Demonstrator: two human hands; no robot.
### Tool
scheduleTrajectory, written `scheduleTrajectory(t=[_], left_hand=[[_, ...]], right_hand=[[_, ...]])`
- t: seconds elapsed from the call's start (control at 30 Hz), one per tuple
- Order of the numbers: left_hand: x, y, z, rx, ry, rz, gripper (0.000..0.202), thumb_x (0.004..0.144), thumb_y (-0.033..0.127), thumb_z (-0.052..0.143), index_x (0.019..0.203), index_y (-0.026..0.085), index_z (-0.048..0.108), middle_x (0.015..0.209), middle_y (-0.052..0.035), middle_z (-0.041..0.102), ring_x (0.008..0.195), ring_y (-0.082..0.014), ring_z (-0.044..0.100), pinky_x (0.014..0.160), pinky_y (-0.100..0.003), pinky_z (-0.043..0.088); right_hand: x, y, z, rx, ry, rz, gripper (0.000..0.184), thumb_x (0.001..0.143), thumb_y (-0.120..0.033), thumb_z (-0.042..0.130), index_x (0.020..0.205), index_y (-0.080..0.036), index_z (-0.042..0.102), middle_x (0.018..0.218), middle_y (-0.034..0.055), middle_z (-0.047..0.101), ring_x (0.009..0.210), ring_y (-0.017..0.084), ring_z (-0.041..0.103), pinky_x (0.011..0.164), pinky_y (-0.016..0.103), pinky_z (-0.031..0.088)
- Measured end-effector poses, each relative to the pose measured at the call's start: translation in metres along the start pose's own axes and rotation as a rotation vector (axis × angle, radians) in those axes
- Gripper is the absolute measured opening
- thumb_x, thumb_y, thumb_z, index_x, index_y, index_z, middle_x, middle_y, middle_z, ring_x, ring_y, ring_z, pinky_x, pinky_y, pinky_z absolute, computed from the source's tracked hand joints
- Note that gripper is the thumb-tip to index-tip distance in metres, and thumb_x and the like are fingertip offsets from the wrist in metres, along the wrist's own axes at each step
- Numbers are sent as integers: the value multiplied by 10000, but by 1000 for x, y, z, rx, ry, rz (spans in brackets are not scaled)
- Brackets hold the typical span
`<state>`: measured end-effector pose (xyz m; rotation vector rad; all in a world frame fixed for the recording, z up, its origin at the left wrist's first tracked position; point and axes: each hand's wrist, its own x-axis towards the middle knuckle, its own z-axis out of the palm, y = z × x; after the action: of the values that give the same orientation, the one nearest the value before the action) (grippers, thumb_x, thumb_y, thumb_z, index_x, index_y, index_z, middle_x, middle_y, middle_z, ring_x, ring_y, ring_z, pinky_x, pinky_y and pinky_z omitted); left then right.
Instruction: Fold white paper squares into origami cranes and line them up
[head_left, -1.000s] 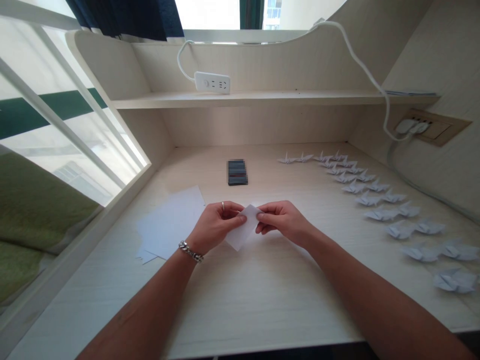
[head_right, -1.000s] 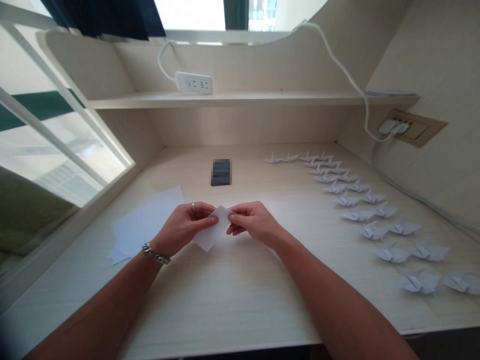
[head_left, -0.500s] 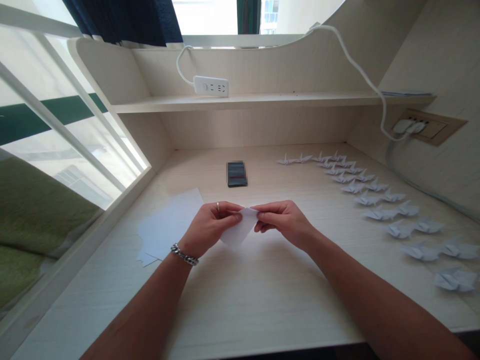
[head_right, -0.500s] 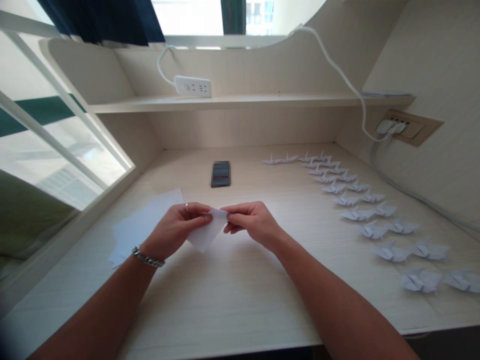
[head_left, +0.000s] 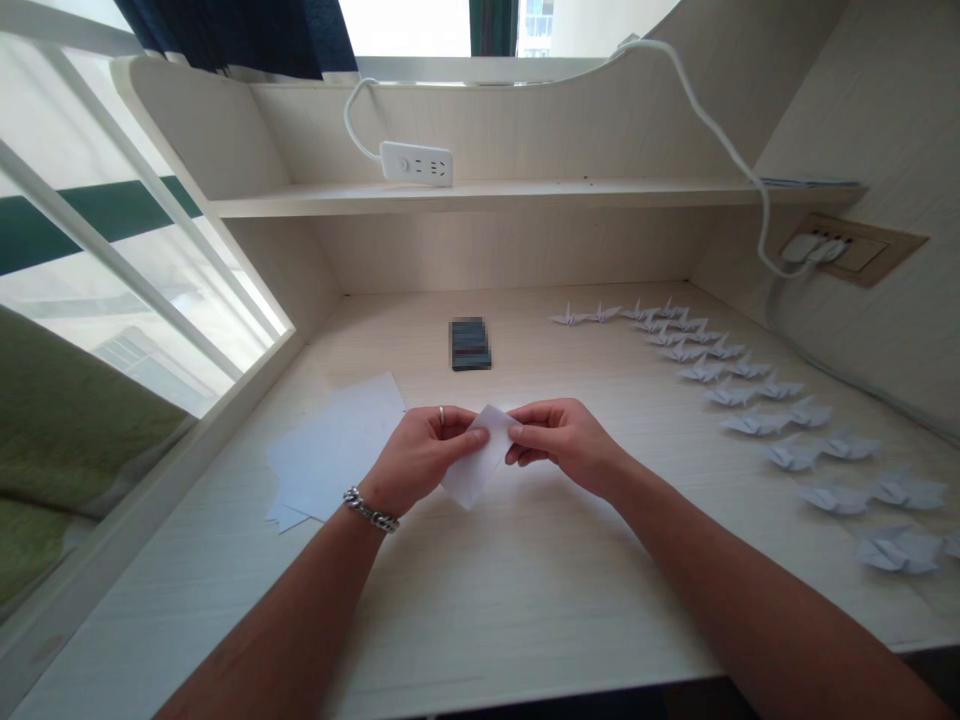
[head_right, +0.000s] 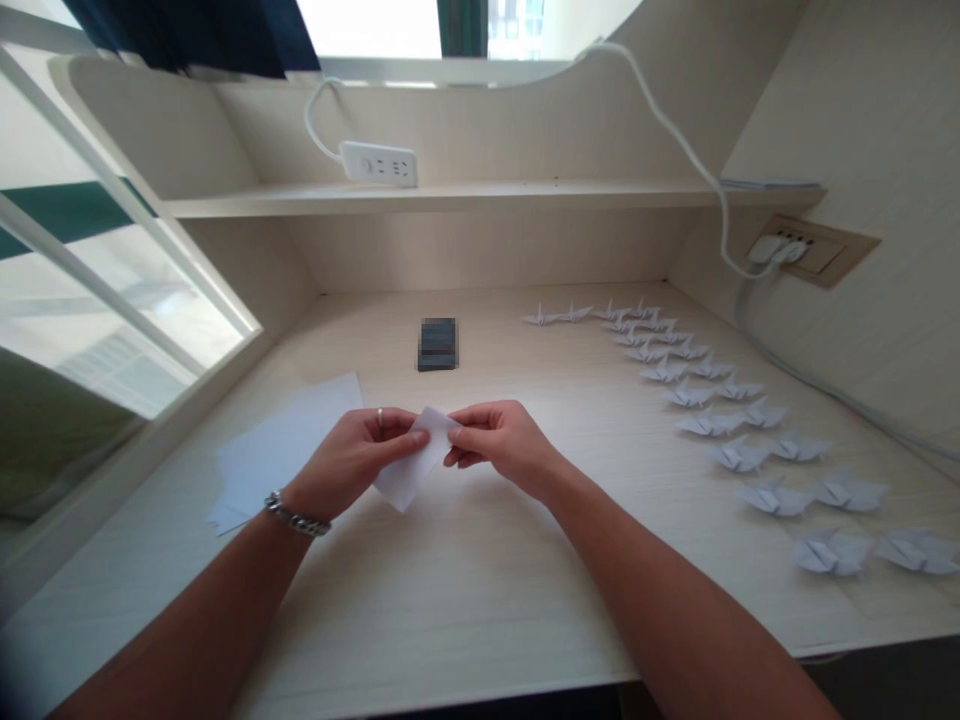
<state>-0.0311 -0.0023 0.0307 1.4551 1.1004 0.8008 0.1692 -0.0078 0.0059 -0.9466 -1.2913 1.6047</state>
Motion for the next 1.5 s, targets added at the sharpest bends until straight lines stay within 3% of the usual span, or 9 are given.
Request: scheduleTrajectory(t=[0.2,0.43,0.6,0.73,1.3,1.5], left_hand=[[0,1,-10,-92,-7,-51,341,642,270,781,946,130,717,812,-68,736,698,-167,642,623,-266,489],[3,-6,-21,-105,36,-7,365,615,252,806,945,126,712,813,-75,740,742,-187,665,682,-306,516],[2,-5,-17,-157,-17,10,411,603,206,812,984,114,688,839,-90,738,769,-194,670,687,-307,531],[-1,-2,-13,-158,-83,-42,457,637,212,793,1063,126,649,729,-51,721,671,-168,659,637,-309,545],[-1,1,-10,48,-18,-2,461,558,150,797,1003,128,677,699,-46,729,621,-168,658,594,-272,524],[0,0,-7,109,-11,-24,410,562,149,790,961,134,694,718,-60,738,639,-189,670,594,-289,524]], right_hand=[[1,-1,-2,6,96,13,264,712,-313,742,914,-142,750,684,58,708,640,137,657,637,260,522],[2,0,-5,39,127,13,301,681,-308,759,928,-137,747,712,65,708,665,149,656,628,261,525],[2,1,-5,65,159,5,283,677,-292,762,919,-145,751,721,59,709,664,139,651,632,250,528],[3,2,-4,84,205,6,263,664,-291,775,884,-149,751,744,57,710,661,132,650,640,245,528],[4,4,-5,98,197,18,243,656,-288,784,854,-151,747,757,59,706,663,134,651,633,238,533],[1,4,-2,-88,179,-5,282,666,-340,776,873,-153,729,786,60,702,676,155,648,615,262,522]])
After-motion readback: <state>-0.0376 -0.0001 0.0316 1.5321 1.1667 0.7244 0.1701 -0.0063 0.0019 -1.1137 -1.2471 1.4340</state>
